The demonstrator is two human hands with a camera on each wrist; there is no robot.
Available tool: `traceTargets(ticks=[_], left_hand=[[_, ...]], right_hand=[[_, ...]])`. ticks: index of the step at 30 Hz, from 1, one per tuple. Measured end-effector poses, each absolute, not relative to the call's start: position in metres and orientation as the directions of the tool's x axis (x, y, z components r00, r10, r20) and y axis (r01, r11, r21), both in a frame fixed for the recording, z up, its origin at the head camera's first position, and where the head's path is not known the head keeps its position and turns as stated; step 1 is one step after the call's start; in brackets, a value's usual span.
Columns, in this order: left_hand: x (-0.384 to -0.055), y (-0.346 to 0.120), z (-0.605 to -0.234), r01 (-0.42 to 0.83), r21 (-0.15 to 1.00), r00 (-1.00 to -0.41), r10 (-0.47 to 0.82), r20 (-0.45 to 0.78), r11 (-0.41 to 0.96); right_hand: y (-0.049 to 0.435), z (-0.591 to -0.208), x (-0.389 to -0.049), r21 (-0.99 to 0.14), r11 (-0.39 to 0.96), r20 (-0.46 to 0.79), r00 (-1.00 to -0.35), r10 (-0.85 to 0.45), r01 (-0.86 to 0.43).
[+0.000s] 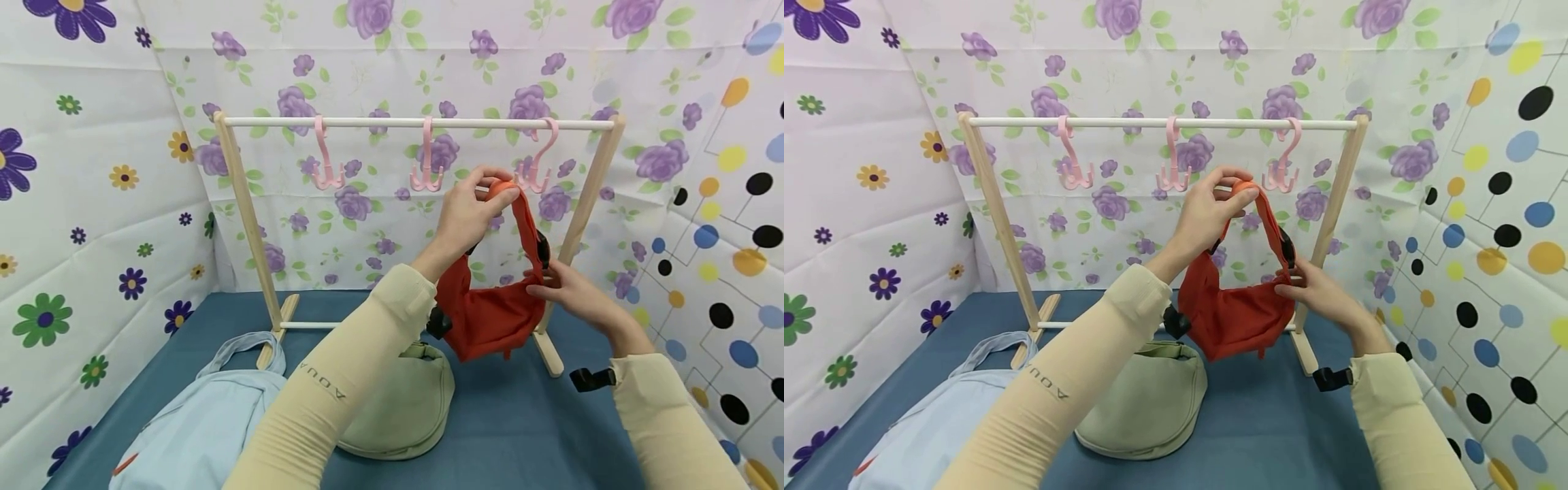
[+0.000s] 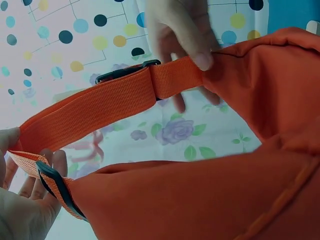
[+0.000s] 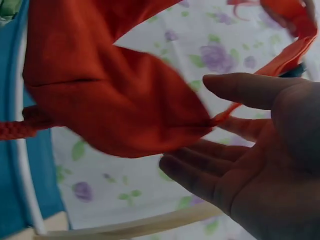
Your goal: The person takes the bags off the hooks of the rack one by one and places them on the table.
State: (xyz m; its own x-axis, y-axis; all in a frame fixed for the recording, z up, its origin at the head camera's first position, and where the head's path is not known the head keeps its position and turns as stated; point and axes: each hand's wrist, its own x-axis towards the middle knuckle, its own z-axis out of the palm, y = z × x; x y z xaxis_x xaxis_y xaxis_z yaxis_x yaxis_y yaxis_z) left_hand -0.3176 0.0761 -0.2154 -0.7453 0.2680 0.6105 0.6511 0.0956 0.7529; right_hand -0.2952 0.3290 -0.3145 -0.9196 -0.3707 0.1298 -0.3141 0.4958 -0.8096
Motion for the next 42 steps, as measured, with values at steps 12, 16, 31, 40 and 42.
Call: traceTargets(ticks=[12, 16, 31, 40, 42], left_hand=[[-0.327, 0.021, -0.236, 0.602, 0.793, -0.750, 0.410, 0.519, 0.097], [-0.333, -0.003, -0.254, 0.572, 0.811, -0.761, 0.446, 0.471, 0.119], [-0.337, -0.019, -0.335, 0.426, 0.898, -0.730, 0.628, 0.270, 0.108], [-0.324, -0.006, -0.361, 0.373, 0.918, -0.742, 0.638, 0.208, 0.135], [-0.321, -0.008, -0.366, 0.368, 0.916, -0.751, 0.631, 0.193, 0.158]], right_hand=[[0.355, -0.304, -0.292, -0.823, 0.460, 0.181, -0.922, -0.343, -0.333], [0.362, -0.284, -0.284, -0.815, 0.453, 0.211, -0.913, -0.349, -0.362], [0.334, -0.227, -0.272, -0.767, 0.382, 0.434, -0.855, -0.284, -0.516], [0.305, -0.201, -0.256, -0.714, 0.431, 0.465, -0.834, -0.297, -0.552], [0.305, -0.199, -0.254, -0.716, 0.422, 0.473, -0.831, -0.292, -0.556]])
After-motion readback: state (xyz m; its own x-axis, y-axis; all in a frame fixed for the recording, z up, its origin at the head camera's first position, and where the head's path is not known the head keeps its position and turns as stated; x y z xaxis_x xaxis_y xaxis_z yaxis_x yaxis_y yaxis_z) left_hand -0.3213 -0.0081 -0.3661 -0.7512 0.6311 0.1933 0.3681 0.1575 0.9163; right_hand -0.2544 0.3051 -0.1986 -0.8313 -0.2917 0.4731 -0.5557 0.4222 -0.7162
